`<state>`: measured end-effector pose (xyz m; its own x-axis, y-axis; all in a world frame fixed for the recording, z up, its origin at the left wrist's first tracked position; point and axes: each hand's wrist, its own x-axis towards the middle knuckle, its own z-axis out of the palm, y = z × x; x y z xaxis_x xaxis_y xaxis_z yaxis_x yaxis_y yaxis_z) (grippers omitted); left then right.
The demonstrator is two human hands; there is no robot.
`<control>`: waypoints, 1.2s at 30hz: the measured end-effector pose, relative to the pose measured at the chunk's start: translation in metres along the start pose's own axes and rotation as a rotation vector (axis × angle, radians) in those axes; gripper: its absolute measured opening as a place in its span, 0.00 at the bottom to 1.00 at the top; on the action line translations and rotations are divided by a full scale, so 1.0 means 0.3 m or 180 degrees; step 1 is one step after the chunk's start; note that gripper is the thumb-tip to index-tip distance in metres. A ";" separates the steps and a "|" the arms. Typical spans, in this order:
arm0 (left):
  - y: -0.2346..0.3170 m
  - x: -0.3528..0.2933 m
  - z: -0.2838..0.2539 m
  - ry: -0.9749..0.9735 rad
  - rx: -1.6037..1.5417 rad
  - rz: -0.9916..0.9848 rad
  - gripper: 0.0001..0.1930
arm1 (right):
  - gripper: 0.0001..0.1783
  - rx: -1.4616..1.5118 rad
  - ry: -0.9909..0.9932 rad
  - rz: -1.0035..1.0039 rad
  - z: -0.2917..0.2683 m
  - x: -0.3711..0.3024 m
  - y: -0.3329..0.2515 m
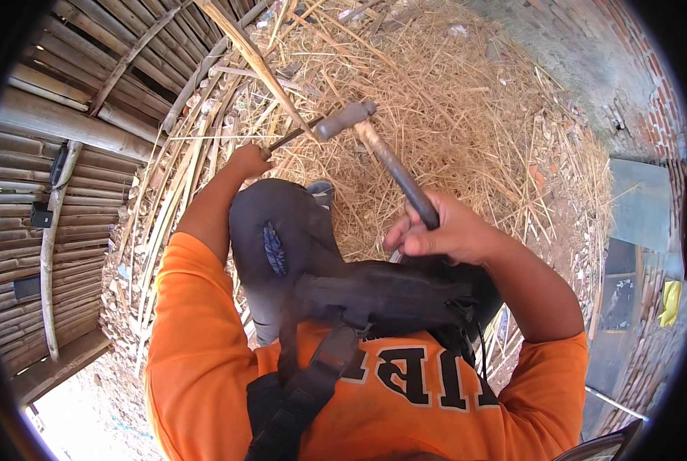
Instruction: The person splits a piece of bamboo by holding a blade against the end and striking the back of the blade with a hammer.
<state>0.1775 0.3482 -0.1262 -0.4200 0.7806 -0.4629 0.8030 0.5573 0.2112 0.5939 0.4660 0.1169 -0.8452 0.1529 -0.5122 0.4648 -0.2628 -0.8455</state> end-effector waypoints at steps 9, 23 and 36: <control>0.026 -0.096 -0.059 0.0054 0.0065 0.0125 0.26 | 0.37 -0.0184 0.0463 0.0179 0.243 -0.267 -0.009; 0.060 0.005 -0.089 0.0238 -0.0035 0.0283 0.25 | 0.23 -0.1032 0.1069 -0.0195 -0.132 -0.041 -0.113; 0.131 0.198 -0.079 -0.0408 0.0408 0.0611 0.27 | 0.25 -0.1893 0.2079 -0.0693 -0.375 0.720 0.258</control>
<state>0.1741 0.4233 -0.1250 -0.2044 0.8217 -0.5319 0.9132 0.3558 0.1987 0.4770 0.5860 -0.0761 -0.6967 0.6988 -0.1625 0.5250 0.3422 -0.7793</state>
